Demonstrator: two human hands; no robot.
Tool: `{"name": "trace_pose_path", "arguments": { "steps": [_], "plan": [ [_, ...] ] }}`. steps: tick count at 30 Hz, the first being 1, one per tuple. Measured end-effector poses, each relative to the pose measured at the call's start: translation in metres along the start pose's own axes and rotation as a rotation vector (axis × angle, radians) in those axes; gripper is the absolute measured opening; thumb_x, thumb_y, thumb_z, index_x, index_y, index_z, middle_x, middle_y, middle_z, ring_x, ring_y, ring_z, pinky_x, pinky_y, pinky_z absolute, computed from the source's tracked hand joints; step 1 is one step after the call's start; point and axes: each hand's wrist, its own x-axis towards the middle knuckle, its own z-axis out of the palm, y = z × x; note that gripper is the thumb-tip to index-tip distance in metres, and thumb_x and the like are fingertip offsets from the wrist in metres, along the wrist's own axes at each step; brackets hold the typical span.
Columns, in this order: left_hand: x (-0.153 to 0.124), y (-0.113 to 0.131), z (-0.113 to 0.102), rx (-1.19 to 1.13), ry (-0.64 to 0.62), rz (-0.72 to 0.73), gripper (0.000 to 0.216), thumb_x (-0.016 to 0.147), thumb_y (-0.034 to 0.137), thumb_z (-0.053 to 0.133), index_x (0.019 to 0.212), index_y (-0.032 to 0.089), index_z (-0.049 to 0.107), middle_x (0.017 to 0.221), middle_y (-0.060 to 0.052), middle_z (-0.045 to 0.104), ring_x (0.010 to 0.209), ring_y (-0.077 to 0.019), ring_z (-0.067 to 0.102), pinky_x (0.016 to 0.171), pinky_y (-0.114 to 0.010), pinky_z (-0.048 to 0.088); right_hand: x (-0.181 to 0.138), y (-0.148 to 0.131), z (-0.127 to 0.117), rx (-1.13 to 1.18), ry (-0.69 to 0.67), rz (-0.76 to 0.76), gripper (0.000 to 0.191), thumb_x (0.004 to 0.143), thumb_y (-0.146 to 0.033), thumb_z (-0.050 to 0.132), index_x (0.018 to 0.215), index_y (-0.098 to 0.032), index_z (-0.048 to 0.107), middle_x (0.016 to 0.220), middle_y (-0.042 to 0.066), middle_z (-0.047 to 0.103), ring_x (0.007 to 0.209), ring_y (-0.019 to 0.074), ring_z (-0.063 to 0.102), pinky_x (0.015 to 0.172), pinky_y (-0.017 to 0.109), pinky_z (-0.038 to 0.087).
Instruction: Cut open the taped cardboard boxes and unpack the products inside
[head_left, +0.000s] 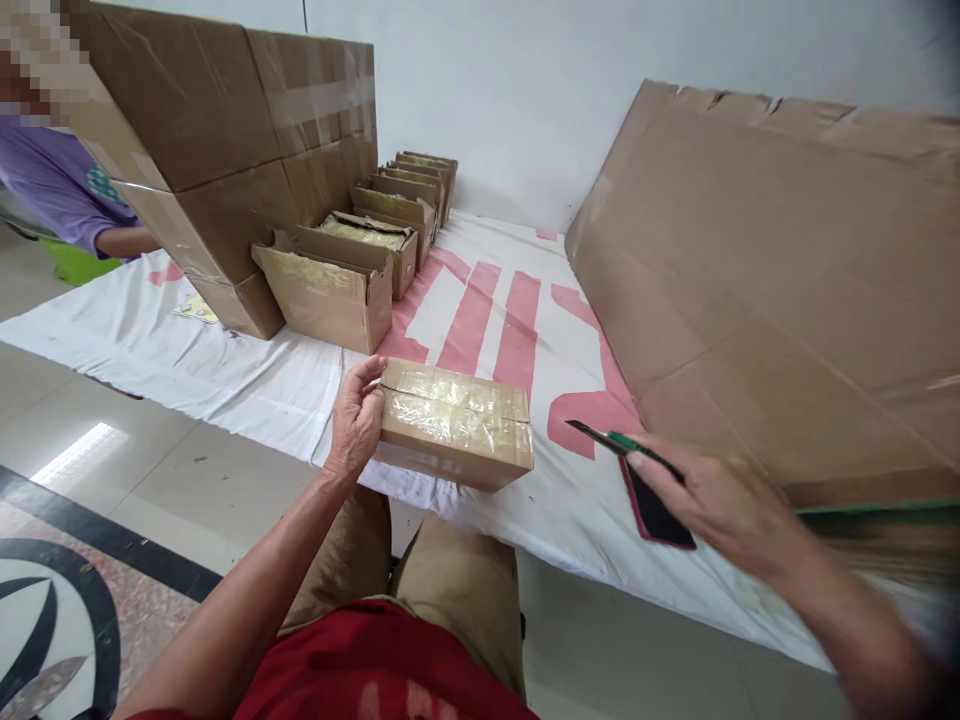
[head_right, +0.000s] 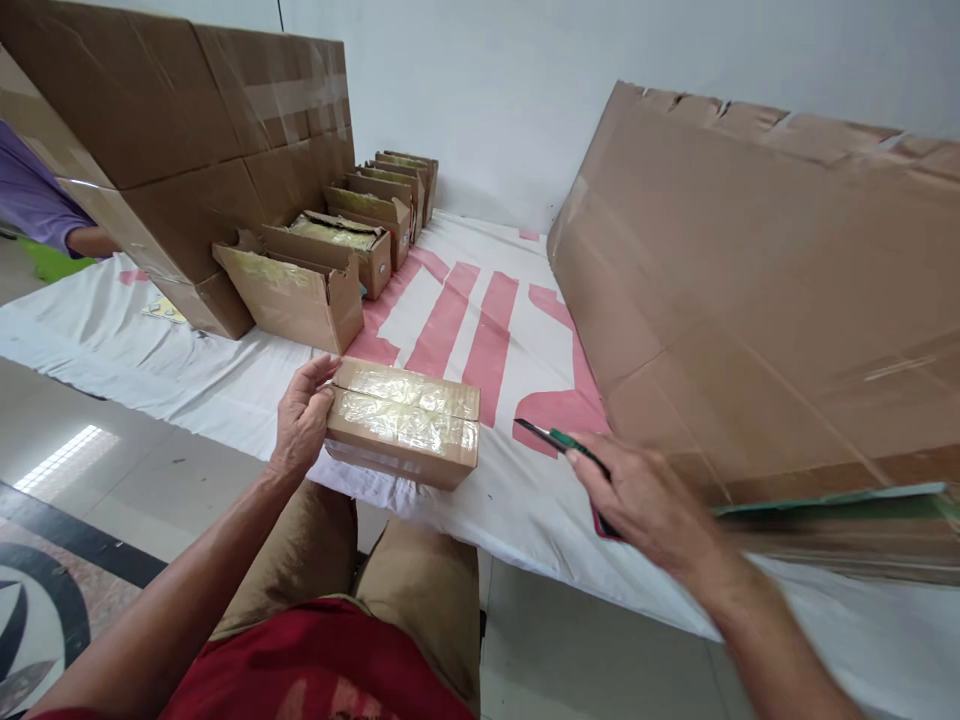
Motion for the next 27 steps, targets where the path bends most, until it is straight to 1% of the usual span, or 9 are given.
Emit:
{"name": "trace_pose_path", "arguments": {
  "steps": [5, 8, 10, 14, 17, 19, 21, 23, 27],
  "plan": [
    [-0.018, 0.02, -0.021, 0.205, 0.012, 0.072, 0.043, 0.089, 0.032, 0.064, 0.131, 0.022, 0.061, 0.129, -0.01, 0.07, 0.123, -0.0272, 0.063, 0.111, -0.049, 0.046, -0.03, -0.021, 0.103, -0.124, -0.006, 0.041, 0.036, 0.095, -0.02, 0.047, 0.123, -0.013, 0.07, 0.104, 0.016, 0.076, 0.095, 0.0302, 0.071, 0.082, 0.042, 0.056],
    [-0.026, 0.028, -0.032, 0.292, -0.044, 0.113, 0.053, 0.085, 0.028, 0.066, 0.137, 0.022, 0.056, 0.121, -0.008, 0.071, 0.117, -0.0261, 0.065, 0.107, -0.049, 0.049, -0.027, -0.024, 0.132, -0.052, 0.021, 0.05, 0.032, 0.094, -0.027, 0.053, 0.117, -0.016, 0.071, 0.11, 0.017, 0.075, 0.1, 0.0334, 0.07, 0.083, 0.045, 0.055],
    [-0.028, 0.03, -0.032, 0.316, -0.062, 0.143, 0.057, 0.083, 0.026, 0.067, 0.139, 0.023, 0.054, 0.117, -0.006, 0.07, 0.113, -0.0241, 0.066, 0.106, -0.047, 0.05, -0.019, -0.025, 0.124, 0.113, 0.096, 0.055, 0.034, 0.095, -0.039, 0.054, 0.115, -0.019, 0.072, 0.116, 0.016, 0.074, 0.104, 0.0338, 0.07, 0.086, 0.047, 0.055],
    [-0.029, 0.025, -0.025, 0.239, -0.037, 0.155, 0.062, 0.082, 0.022, 0.066, 0.142, 0.023, 0.052, 0.107, -0.003, 0.066, 0.107, -0.0201, 0.064, 0.108, -0.044, 0.047, -0.001, -0.051, 0.074, 0.493, 0.196, -0.005, 0.04, 0.099, -0.05, 0.056, 0.125, -0.022, 0.067, 0.114, 0.011, 0.073, 0.096, 0.0257, 0.071, 0.084, 0.039, 0.057],
    [-0.034, 0.021, -0.032, 0.106, -0.062, 0.152, 0.062, 0.081, 0.018, 0.064, 0.142, 0.023, 0.054, 0.104, -0.003, 0.065, 0.11, -0.0208, 0.063, 0.11, -0.042, 0.045, 0.003, -0.079, 0.045, 0.605, 0.269, -0.172, 0.036, 0.098, -0.049, 0.061, 0.122, -0.024, 0.069, 0.119, 0.01, 0.072, 0.106, 0.0256, 0.069, 0.089, 0.038, 0.055],
    [-0.038, 0.022, -0.045, 0.017, -0.158, 0.145, 0.058, 0.082, 0.018, 0.062, 0.139, 0.023, 0.057, 0.1, -0.004, 0.066, 0.114, -0.023, 0.064, 0.11, -0.043, 0.045, 0.0, -0.091, 0.038, 0.661, 0.274, -0.306, 0.033, 0.103, -0.047, 0.052, 0.115, -0.026, 0.073, 0.115, 0.008, 0.073, 0.108, 0.0247, 0.068, 0.089, 0.038, 0.054],
    [-0.041, 0.025, -0.061, -0.018, -0.291, 0.156, 0.051, 0.085, 0.022, 0.059, 0.136, 0.023, 0.061, 0.1, -0.005, 0.069, 0.114, -0.0254, 0.064, 0.109, -0.044, 0.045, -0.003, -0.096, 0.036, 0.669, 0.247, -0.388, 0.037, 0.108, -0.04, 0.041, 0.105, -0.027, 0.075, 0.107, 0.005, 0.075, 0.1, 0.0219, 0.069, 0.086, 0.037, 0.052],
    [-0.042, 0.031, -0.071, 0.06, -0.381, 0.192, 0.042, 0.091, 0.027, 0.057, 0.131, 0.022, 0.065, 0.102, -0.007, 0.072, 0.113, -0.0269, 0.064, 0.107, -0.046, 0.046, -0.003, -0.1, 0.036, 0.583, 0.233, -0.426, 0.033, 0.107, -0.03, 0.045, 0.092, -0.025, 0.074, 0.098, 0.003, 0.076, 0.091, 0.0194, 0.069, 0.084, 0.037, 0.05],
    [-0.035, 0.043, -0.064, 0.448, -0.331, 0.452, 0.021, 0.095, 0.023, 0.061, 0.114, 0.023, 0.07, 0.091, -0.005, 0.074, 0.107, -0.0262, 0.065, 0.097, -0.043, 0.049, 0.01, -0.113, 0.03, 0.308, 0.235, -0.476, 0.021, 0.098, -0.019, 0.061, 0.078, -0.021, 0.067, 0.082, 0.002, 0.075, 0.075, 0.0181, 0.066, 0.072, 0.035, 0.047]
  ]
}}
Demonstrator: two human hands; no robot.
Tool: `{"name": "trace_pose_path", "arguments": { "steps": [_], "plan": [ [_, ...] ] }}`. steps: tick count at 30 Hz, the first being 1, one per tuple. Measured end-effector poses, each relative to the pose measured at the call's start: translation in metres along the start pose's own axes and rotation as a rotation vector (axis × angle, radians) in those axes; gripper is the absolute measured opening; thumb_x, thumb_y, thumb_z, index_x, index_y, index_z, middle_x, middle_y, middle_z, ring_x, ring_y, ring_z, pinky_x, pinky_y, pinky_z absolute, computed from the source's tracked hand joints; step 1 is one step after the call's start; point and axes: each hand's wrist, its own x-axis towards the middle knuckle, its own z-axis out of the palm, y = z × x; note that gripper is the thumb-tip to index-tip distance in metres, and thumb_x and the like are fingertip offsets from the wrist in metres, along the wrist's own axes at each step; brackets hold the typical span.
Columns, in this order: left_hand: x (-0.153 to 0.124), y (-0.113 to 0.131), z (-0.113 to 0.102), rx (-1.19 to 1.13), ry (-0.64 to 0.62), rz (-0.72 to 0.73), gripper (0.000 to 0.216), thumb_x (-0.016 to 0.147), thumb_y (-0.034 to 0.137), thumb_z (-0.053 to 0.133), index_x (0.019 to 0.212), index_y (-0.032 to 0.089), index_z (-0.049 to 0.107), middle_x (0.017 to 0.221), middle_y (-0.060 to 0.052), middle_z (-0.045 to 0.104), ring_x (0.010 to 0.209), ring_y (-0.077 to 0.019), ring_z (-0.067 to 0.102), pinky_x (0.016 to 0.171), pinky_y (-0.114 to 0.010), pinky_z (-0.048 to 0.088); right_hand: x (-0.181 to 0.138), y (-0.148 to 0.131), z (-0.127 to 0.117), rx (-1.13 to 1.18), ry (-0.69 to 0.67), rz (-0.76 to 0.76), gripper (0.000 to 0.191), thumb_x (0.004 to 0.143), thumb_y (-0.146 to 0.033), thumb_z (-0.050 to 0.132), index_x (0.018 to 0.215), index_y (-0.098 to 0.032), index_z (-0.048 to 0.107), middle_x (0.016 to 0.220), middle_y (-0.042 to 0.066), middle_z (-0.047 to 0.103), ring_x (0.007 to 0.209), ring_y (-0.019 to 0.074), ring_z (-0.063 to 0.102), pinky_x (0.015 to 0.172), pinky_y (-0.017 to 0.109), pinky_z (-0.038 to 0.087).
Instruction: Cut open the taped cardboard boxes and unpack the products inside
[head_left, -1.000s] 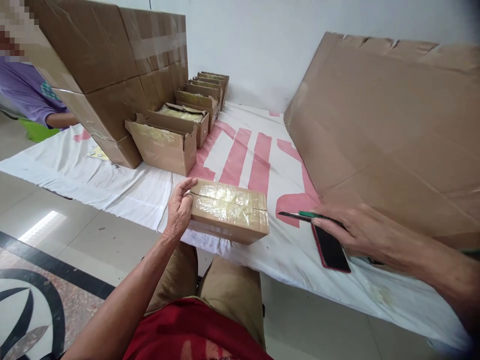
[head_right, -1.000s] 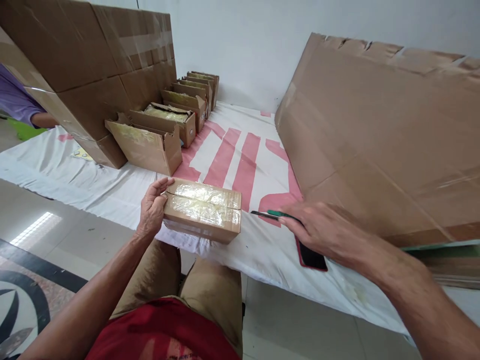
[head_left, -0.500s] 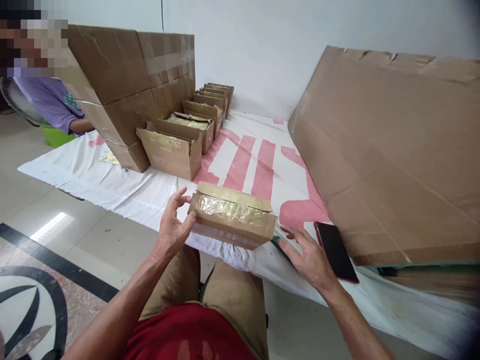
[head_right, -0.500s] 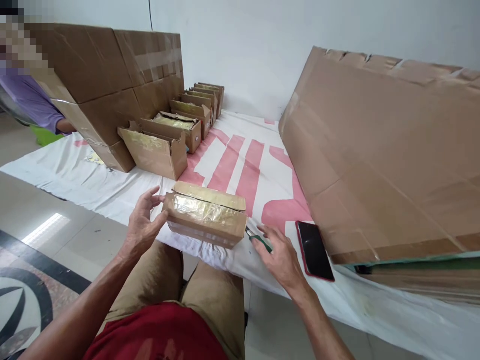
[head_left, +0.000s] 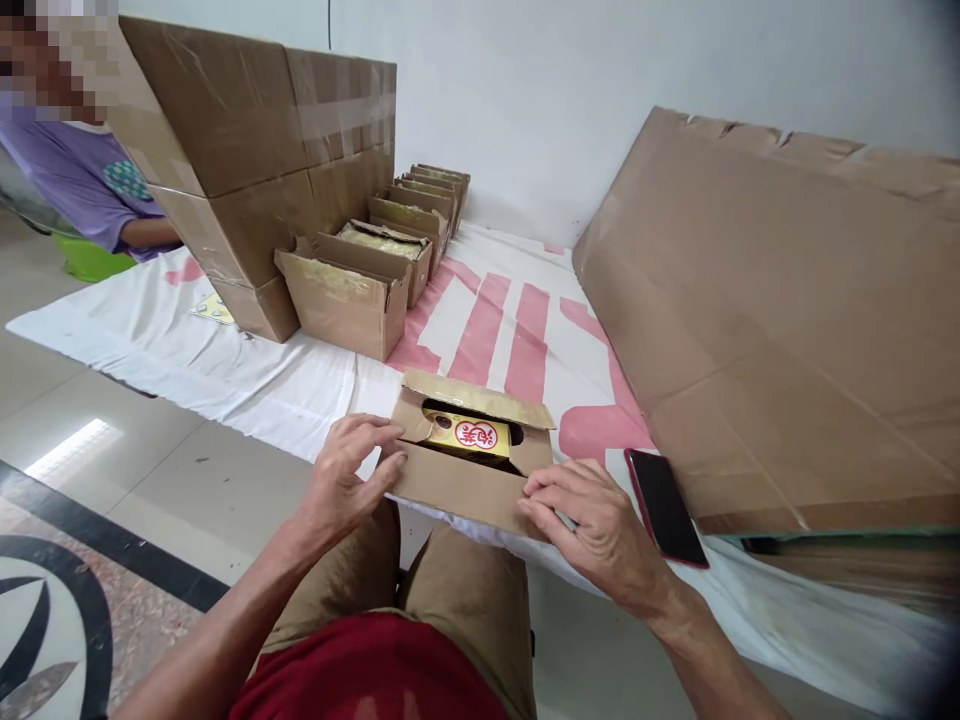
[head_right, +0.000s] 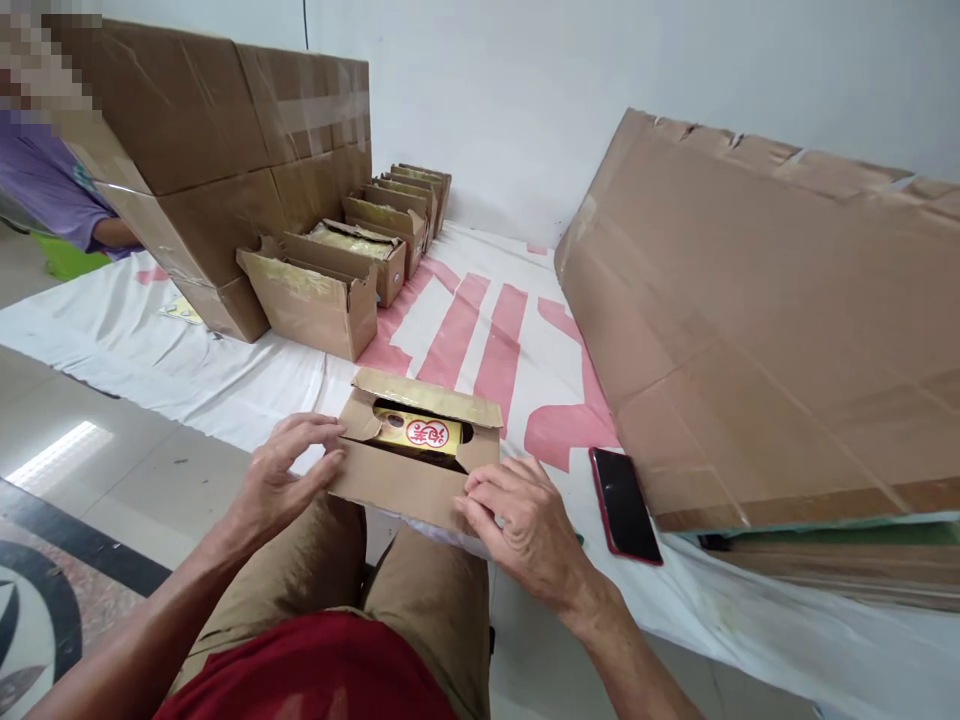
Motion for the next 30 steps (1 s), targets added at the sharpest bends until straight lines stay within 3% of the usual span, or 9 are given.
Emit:
{"name": "trace_pose_path", "arguments": {
  "steps": [4, 7, 11, 14, 16, 20, 25, 28, 30],
  "plan": [
    [0.022, 0.01, 0.009, 0.268, -0.145, 0.322, 0.023, 0.094, 0.012, 0.058, 0.113, 0.019, 0.07, 0.114, -0.009, 0.076, 0.118, -0.028, 0.06, 0.104, -0.046, 0.045, 0.032, -0.006, 0.006, -0.149, -0.129, 0.013, 0.014, 0.097, -0.016, 0.06, 0.103, -0.018, 0.072, 0.105, 0.009, 0.078, 0.095, 0.0249, 0.071, 0.084, 0.041, 0.053],
    [0.034, 0.014, 0.014, 0.301, -0.336, 0.476, 0.032, 0.093, 0.008, 0.054, 0.12, 0.018, 0.067, 0.132, -0.009, 0.071, 0.128, -0.0286, 0.055, 0.108, -0.045, 0.043, 0.055, -0.003, 0.017, -0.22, -0.31, 0.081, 0.034, 0.093, -0.013, 0.061, 0.126, -0.018, 0.068, 0.13, 0.012, 0.073, 0.118, 0.0286, 0.067, 0.098, 0.045, 0.053],
    [0.04, 0.017, 0.016, 0.403, -0.475, 0.536, 0.044, 0.09, 0.007, 0.054, 0.134, 0.012, 0.06, 0.127, -0.013, 0.072, 0.13, -0.0313, 0.054, 0.116, -0.05, 0.037, 0.08, 0.008, 0.03, -0.341, -0.522, 0.176, 0.057, 0.086, -0.017, 0.07, 0.142, -0.016, 0.059, 0.141, 0.016, 0.066, 0.125, 0.0333, 0.063, 0.101, 0.047, 0.051],
    [0.039, 0.02, 0.015, 0.473, -0.402, 0.459, 0.048, 0.09, 0.007, 0.052, 0.137, 0.012, 0.058, 0.115, -0.013, 0.074, 0.123, -0.031, 0.059, 0.119, -0.056, 0.032, 0.09, 0.015, 0.032, -0.324, -0.62, 0.148, 0.053, 0.083, -0.017, 0.07, 0.136, -0.015, 0.063, 0.13, 0.015, 0.073, 0.119, 0.0336, 0.066, 0.099, 0.046, 0.048],
    [0.035, 0.02, 0.014, 0.481, -0.311, 0.39, 0.051, 0.091, 0.01, 0.052, 0.142, 0.015, 0.054, 0.114, -0.012, 0.074, 0.122, -0.0302, 0.06, 0.121, -0.057, 0.03, 0.091, 0.017, 0.03, -0.258, -0.548, 0.125, 0.044, 0.084, -0.017, 0.066, 0.128, -0.017, 0.067, 0.123, 0.013, 0.076, 0.114, 0.032, 0.068, 0.097, 0.046, 0.047],
    [0.022, 0.016, 0.016, 0.446, -0.123, 0.303, 0.067, 0.093, 0.019, 0.06, 0.155, 0.018, 0.038, 0.127, -0.014, 0.07, 0.126, -0.0308, 0.06, 0.121, -0.057, 0.031, 0.08, 0.018, 0.013, -0.096, -0.132, 0.156, 0.037, 0.084, -0.024, 0.066, 0.121, -0.019, 0.07, 0.123, 0.011, 0.076, 0.113, 0.0313, 0.069, 0.098, 0.048, 0.048],
    [0.017, 0.013, 0.019, 0.217, 0.155, 0.231, 0.079, 0.091, 0.026, 0.07, 0.16, 0.024, 0.031, 0.147, -0.018, 0.055, 0.14, -0.0324, 0.051, 0.118, -0.056, 0.041, 0.065, 0.012, -0.029, 0.181, 0.328, 0.392, 0.038, 0.085, -0.039, 0.073, 0.12, -0.024, 0.071, 0.115, 0.006, 0.078, 0.101, 0.0267, 0.073, 0.092, 0.044, 0.057],
    [0.029, 0.021, 0.015, -0.082, 0.246, 0.07, 0.071, 0.093, 0.029, 0.068, 0.157, 0.028, 0.036, 0.152, -0.017, 0.052, 0.14, -0.0302, 0.052, 0.115, -0.052, 0.046, 0.066, 0.005, -0.048, 0.429, 0.45, 0.474, 0.037, 0.084, -0.041, 0.077, 0.119, -0.027, 0.072, 0.109, 0.003, 0.078, 0.093, 0.0232, 0.074, 0.082, 0.037, 0.061],
    [0.042, 0.03, 0.011, -0.367, 0.211, -0.048, 0.069, 0.093, 0.035, 0.07, 0.154, 0.029, 0.039, 0.151, -0.015, 0.054, 0.136, -0.0284, 0.056, 0.112, -0.049, 0.05, 0.072, 0.0, -0.056, 0.58, 0.461, 0.465, 0.036, 0.084, -0.042, 0.079, 0.116, -0.028, 0.074, 0.108, 0.003, 0.078, 0.092, 0.0228, 0.074, 0.079, 0.036, 0.063]
  ]
}}
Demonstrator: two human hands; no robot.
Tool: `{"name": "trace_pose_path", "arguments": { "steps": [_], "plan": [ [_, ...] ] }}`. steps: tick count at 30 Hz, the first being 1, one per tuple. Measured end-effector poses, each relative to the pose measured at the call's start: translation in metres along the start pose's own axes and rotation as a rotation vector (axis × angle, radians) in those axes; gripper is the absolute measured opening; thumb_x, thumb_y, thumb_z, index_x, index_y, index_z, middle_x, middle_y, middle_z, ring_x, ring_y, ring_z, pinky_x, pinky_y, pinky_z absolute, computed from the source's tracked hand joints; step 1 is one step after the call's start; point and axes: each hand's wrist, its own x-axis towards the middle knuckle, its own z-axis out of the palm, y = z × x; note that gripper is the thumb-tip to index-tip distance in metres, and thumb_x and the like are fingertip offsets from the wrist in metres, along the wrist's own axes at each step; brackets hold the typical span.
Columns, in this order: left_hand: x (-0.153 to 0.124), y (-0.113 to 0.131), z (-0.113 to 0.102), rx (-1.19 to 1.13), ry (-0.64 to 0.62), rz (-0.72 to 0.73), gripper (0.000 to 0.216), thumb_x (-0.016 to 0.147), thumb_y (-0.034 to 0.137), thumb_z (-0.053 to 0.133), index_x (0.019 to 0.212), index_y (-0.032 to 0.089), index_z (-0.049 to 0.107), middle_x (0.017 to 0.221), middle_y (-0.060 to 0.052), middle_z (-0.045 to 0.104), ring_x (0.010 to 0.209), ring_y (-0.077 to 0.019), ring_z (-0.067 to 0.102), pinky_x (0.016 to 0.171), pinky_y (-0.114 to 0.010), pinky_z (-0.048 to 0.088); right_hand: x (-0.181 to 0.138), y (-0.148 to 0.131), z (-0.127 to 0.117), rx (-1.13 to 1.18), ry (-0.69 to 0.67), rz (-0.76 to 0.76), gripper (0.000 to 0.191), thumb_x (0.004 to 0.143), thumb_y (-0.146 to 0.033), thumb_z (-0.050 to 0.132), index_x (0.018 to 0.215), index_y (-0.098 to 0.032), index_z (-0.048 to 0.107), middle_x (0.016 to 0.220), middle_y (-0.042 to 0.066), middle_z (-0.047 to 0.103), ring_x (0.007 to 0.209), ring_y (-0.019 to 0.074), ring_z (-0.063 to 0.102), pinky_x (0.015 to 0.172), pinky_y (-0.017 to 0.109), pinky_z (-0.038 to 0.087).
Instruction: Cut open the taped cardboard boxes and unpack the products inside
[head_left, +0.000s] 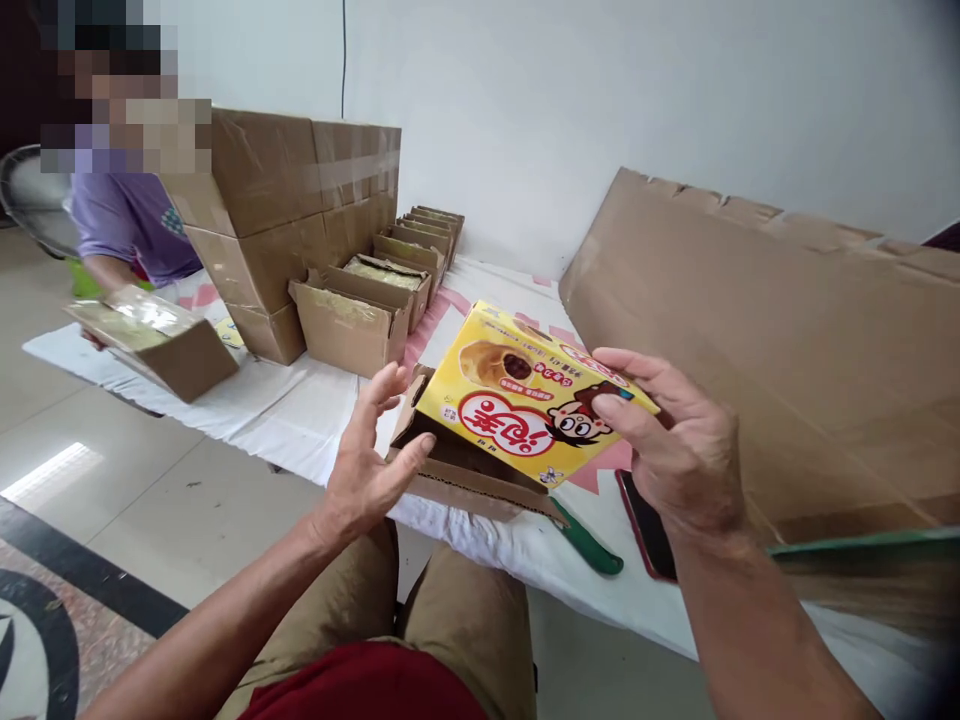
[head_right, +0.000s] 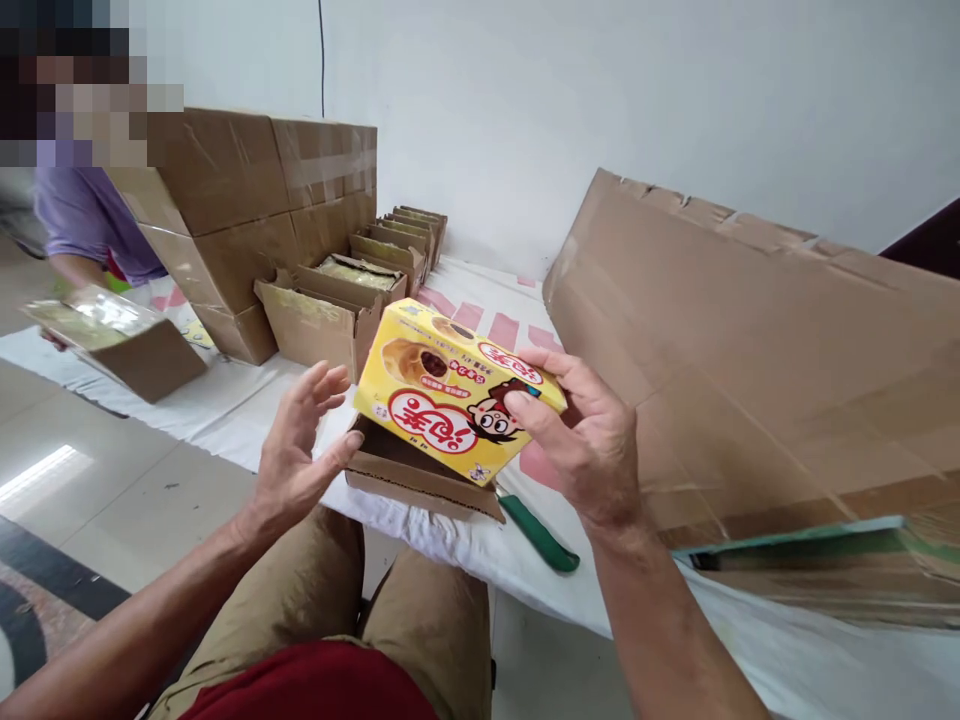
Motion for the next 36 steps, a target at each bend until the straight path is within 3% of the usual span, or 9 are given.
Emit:
{"name": "trace_pose_path", "arguments": {
  "steps": [4, 7, 10, 13, 17, 22, 26, 31, 36],
  "plan": [
    [0.02, 0.018, 0.0, -0.483, -0.066, -0.258, 0.063, 0.086, 0.039, 0.079, 0.142, 0.027, 0.051, 0.13, -0.01, 0.069, 0.121, -0.0255, 0.067, 0.096, -0.039, 0.06, 0.008, -0.013, 0.006, 0.13, -0.075, 0.003, 0.036, 0.083, -0.045, 0.08, 0.114, -0.028, 0.073, 0.113, 0.004, 0.076, 0.099, 0.0245, 0.074, 0.086, 0.041, 0.064],
    [0.026, 0.026, -0.002, -0.633, 0.033, -0.361, 0.061, 0.08, 0.037, 0.085, 0.131, 0.026, 0.056, 0.117, -0.007, 0.073, 0.106, -0.0231, 0.073, 0.082, -0.033, 0.063, 0.01, -0.019, 0.009, 0.212, -0.084, -0.039, 0.057, 0.078, -0.056, 0.084, 0.125, -0.031, 0.066, 0.131, 0.005, 0.07, 0.117, 0.0261, 0.069, 0.096, 0.043, 0.062],
    [0.031, 0.03, -0.002, -0.704, 0.108, -0.396, 0.054, 0.076, 0.035, 0.088, 0.12, 0.023, 0.058, 0.107, -0.005, 0.076, 0.093, -0.0193, 0.074, 0.072, -0.029, 0.064, 0.007, -0.019, 0.012, 0.235, -0.1, -0.037, 0.074, 0.073, -0.064, 0.085, 0.134, -0.032, 0.058, 0.144, 0.009, 0.064, 0.122, 0.0295, 0.068, 0.097, 0.045, 0.062],
    [0.042, 0.035, 0.0, -0.735, 0.121, -0.368, 0.048, 0.074, 0.034, 0.09, 0.11, 0.021, 0.06, 0.1, -0.003, 0.077, 0.086, -0.0164, 0.074, 0.069, -0.027, 0.063, 0.005, -0.02, 0.017, 0.22, -0.094, -0.005, 0.07, 0.078, -0.056, 0.084, 0.136, -0.032, 0.053, 0.138, 0.009, 0.068, 0.119, 0.0299, 0.07, 0.09, 0.046, 0.065],
    [0.074, 0.047, 0.002, -0.771, 0.098, -0.255, 0.046, 0.073, 0.036, 0.09, 0.108, 0.021, 0.064, 0.097, -0.003, 0.077, 0.081, -0.016, 0.074, 0.067, -0.026, 0.063, 0.018, -0.034, 0.022, 0.25, -0.021, -0.08, 0.062, 0.081, -0.049, 0.082, 0.133, -0.032, 0.052, 0.128, 0.006, 0.073, 0.119, 0.0293, 0.07, 0.089, 0.045, 0.064],
    [0.121, 0.067, -0.002, -0.769, 0.057, -0.104, 0.044, 0.075, 0.034, 0.088, 0.11, 0.021, 0.065, 0.101, -0.004, 0.077, 0.094, -0.0203, 0.075, 0.075, -0.029, 0.063, 0.052, -0.068, 0.019, 0.275, 0.069, -0.18, 0.055, 0.077, -0.042, 0.083, 0.124, -0.03, 0.056, 0.115, 0.004, 0.076, 0.108, 0.0258, 0.073, 0.079, 0.039, 0.064],
    [0.139, 0.075, -0.008, -0.773, 0.069, -0.064, 0.041, 0.078, 0.032, 0.085, 0.112, 0.022, 0.064, 0.104, -0.004, 0.076, 0.104, -0.0232, 0.074, 0.078, -0.031, 0.063, 0.067, -0.08, 0.02, 0.257, 0.06, -0.256, 0.053, 0.078, -0.041, 0.084, 0.122, -0.032, 0.057, 0.114, 0.004, 0.076, 0.106, 0.0249, 0.073, 0.073, 0.036, 0.063],
    [0.136, 0.06, -0.016, -0.777, 0.086, -0.067, 0.043, 0.077, 0.034, 0.087, 0.112, 0.022, 0.065, 0.102, -0.003, 0.076, 0.096, -0.0205, 0.074, 0.075, -0.03, 0.063, 0.073, -0.073, 0.029, 0.24, -0.001, -0.214, 0.059, 0.077, -0.047, 0.084, 0.126, -0.032, 0.055, 0.117, 0.004, 0.074, 0.108, 0.027, 0.072, 0.074, 0.039, 0.064],
    [0.11, 0.012, -0.032, -0.739, 0.225, -0.203, 0.045, 0.073, 0.036, 0.087, 0.111, 0.022, 0.067, 0.104, -0.004, 0.075, 0.09, -0.0176, 0.072, 0.075, -0.029, 0.062, 0.089, -0.062, 0.056, 0.19, -0.274, 0.029, 0.059, 0.068, -0.048, 0.088, 0.115, -0.026, 0.06, 0.102, 0.005, 0.077, 0.091, 0.0283, 0.075, 0.065, 0.039, 0.063]
  ]
}}
